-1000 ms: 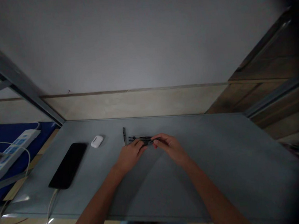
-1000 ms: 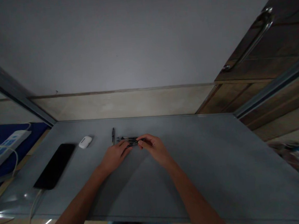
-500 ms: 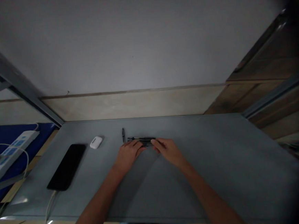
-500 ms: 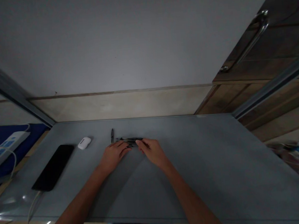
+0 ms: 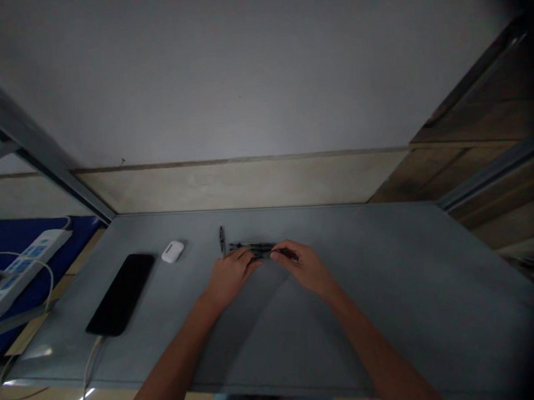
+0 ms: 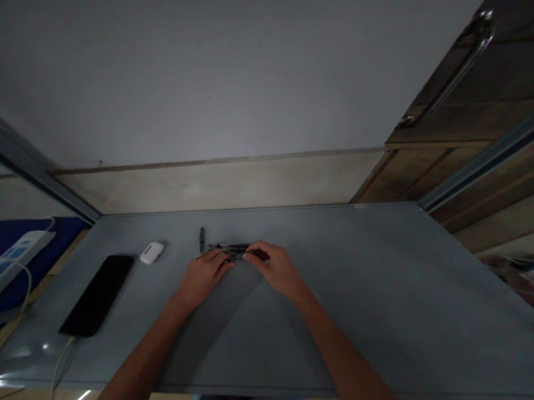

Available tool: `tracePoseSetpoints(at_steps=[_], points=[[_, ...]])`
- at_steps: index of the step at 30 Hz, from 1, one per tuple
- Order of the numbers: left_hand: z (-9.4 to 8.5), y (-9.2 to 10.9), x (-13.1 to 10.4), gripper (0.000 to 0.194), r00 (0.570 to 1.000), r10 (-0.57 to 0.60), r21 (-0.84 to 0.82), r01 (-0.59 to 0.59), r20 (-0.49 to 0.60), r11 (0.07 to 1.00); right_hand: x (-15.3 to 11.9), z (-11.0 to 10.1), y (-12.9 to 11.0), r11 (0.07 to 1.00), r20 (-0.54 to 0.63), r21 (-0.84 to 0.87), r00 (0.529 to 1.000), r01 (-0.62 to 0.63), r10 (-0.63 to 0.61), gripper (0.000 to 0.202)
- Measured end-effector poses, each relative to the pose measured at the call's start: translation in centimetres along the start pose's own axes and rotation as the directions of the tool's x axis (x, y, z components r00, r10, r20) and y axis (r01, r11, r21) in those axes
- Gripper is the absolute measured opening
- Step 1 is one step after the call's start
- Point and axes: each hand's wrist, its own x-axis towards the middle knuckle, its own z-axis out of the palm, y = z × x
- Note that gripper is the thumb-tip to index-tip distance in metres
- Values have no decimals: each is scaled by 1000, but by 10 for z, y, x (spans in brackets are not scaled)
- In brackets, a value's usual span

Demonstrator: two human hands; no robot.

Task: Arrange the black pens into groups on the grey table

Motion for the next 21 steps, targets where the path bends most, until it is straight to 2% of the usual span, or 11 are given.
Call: tracePoseSetpoints(at_steps=[6,10,14,21], points=[[-2,-1,1,35,1000,-17,14,17,-13,1000,0,-5,2,1000,-11,-4,1000,-10,10,25],[1,0,0,35,999,33,14,-33,19,999,-1,2,0,1000,54,16,998,11,-12,23],[5,1,0,36,998,43,14,-44,45,999,-2,10,-2,1000,63,13,998,12,-13,26],[3,3,-2,35,997,64,-28,-64,32,998,-4,12,2,993,83,-117,996,-19,29,50]])
